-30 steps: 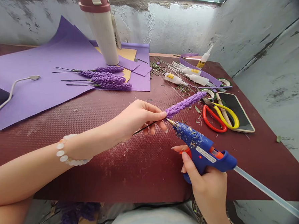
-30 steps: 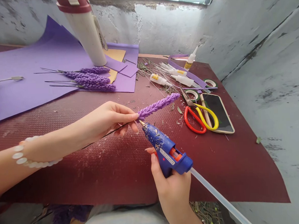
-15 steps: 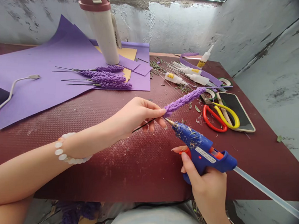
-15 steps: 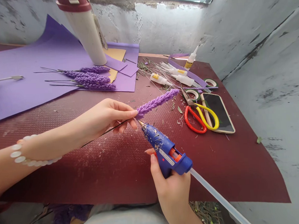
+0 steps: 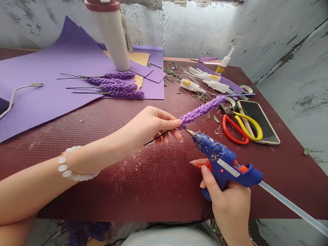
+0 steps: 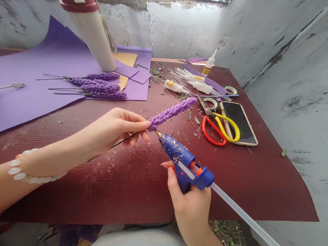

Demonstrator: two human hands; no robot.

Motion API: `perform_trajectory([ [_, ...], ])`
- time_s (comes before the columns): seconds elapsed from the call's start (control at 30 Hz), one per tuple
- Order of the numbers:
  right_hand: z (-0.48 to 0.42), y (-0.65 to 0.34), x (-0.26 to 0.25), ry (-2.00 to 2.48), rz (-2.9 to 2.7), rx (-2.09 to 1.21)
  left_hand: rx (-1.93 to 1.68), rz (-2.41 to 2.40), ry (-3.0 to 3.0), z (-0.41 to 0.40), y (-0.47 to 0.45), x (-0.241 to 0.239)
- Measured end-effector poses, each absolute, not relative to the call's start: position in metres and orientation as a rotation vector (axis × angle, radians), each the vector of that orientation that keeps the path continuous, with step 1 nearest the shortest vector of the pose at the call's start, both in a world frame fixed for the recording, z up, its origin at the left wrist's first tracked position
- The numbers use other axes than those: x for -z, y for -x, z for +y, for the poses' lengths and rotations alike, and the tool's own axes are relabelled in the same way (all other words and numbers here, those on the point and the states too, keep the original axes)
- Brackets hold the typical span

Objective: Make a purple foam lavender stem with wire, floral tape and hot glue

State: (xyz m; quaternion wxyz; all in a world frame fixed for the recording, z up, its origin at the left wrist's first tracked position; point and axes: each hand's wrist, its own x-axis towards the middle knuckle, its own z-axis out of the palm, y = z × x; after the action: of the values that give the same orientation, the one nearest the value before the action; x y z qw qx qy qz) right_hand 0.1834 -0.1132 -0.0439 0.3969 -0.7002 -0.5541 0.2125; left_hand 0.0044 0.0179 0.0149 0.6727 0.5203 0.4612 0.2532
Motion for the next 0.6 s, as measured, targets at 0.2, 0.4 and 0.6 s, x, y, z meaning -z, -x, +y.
perform_trajectory([
  [0.2, -0.1130, -0.1832, 0.0424, 1.771, -1.371, -0.532, -0.573, 1.040, -1.176, 0.0175, -0.0044, -0.0138],
  [0.4, -0.1109, -0.1818, 0.0401, 1.821, -1.282, -0.488, -0.565, 1.040, -1.167, 0.0178, -0.0036, -0.0150],
  [0.6, -0.1122, -0.1777, 0.0360, 1.789, -1.162, -0.551, -0.587, 1.044, -1.169, 0.0209, -0.0011, -0.0139],
])
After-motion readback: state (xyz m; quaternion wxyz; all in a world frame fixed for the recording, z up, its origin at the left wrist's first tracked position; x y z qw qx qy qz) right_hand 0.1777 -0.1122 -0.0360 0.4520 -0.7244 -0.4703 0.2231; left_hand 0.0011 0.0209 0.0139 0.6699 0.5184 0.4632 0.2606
